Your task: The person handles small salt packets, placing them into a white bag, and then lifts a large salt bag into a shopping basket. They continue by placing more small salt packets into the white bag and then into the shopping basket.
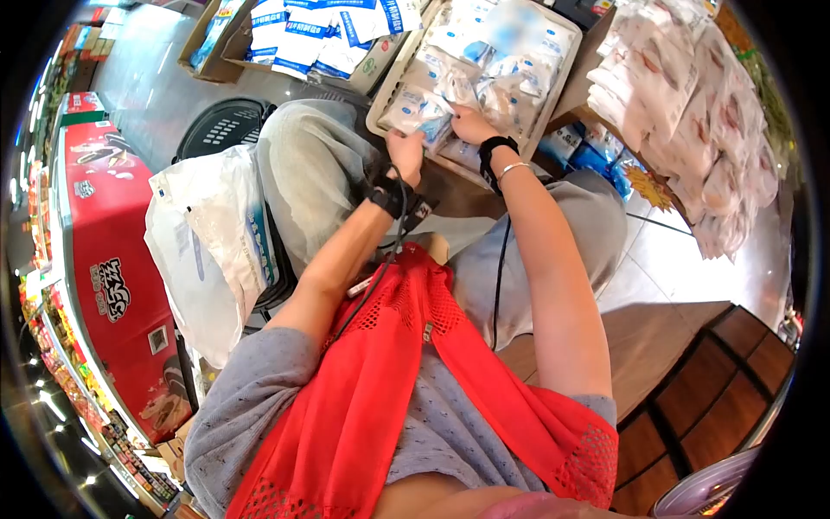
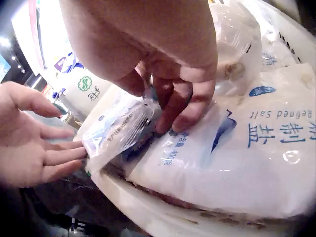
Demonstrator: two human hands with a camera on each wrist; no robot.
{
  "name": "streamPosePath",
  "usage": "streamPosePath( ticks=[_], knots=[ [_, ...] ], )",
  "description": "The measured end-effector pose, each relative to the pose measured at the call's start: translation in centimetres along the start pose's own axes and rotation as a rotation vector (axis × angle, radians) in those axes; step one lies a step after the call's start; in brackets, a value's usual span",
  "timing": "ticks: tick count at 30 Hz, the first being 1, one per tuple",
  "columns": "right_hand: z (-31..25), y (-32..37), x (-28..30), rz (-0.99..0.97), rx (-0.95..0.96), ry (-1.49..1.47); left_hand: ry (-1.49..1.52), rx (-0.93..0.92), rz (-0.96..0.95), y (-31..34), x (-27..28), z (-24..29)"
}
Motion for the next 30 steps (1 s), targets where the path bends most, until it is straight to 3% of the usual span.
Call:
streamPosePath(
  ticks=[1, 2, 5, 6, 10, 13, 22, 28, 30],
  knots=[
    [1.0, -1.2, -0.2, 0.099, 0.085, 0.062, -0.005, 0.035, 0.136, 1.0, 0.9, 0.4],
    [0.1, -0.9, 0.2, 0.198, 0.170, 0.124, -0.314, -0.143, 0.149, 0.9, 1.0, 1.7],
    [-0.6, -0.2, 0.1, 0.070, 0.005, 0.161, -0.987, -0.316, 0.004, 1.8, -2.3, 5.2],
    [0.0, -1.0, 0.0, 0.111, 0.017, 0.230, -1.036, -0.256, -0.066, 1.0, -2.9, 4.8],
    [-2.7, 0.1, 1.2, 0.138, -0.002, 0.349, -1.098, -0.388, -0.195, -2.6, -5.0, 2.9],
    [-2.9, 0.9, 3.1, 0.263, -0.028, 0.316, -1.229, -0.342, -0.288, -3.3, -6.1, 1.1],
    [-2.6, 2.3, 6.7, 0.515, -0.207, 0.341, -1.303, -0.293, -0.078, -3.8, -5.9, 1.1],
    [-2.7, 0.5, 5.6, 0.461, -0.074, 0.509, -1.264, -0.210, -0.204, -3.5, -5.7, 1.1],
    [-2.7, 0.2, 5.6, 0.482, -0.056, 0.511, -1.080, -0.188, -0.277, -3.5, -5.6, 0.4]
  ],
)
Point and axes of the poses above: each hand's wrist, its own y-axis away from the middle knuckle, its own x-axis out of the back of the hand, z = x × y, the point moved 10 cm from there along -y, towards the middle knuckle, and after that the axes turned 14 degrees about -z, right-handed, at the moved point
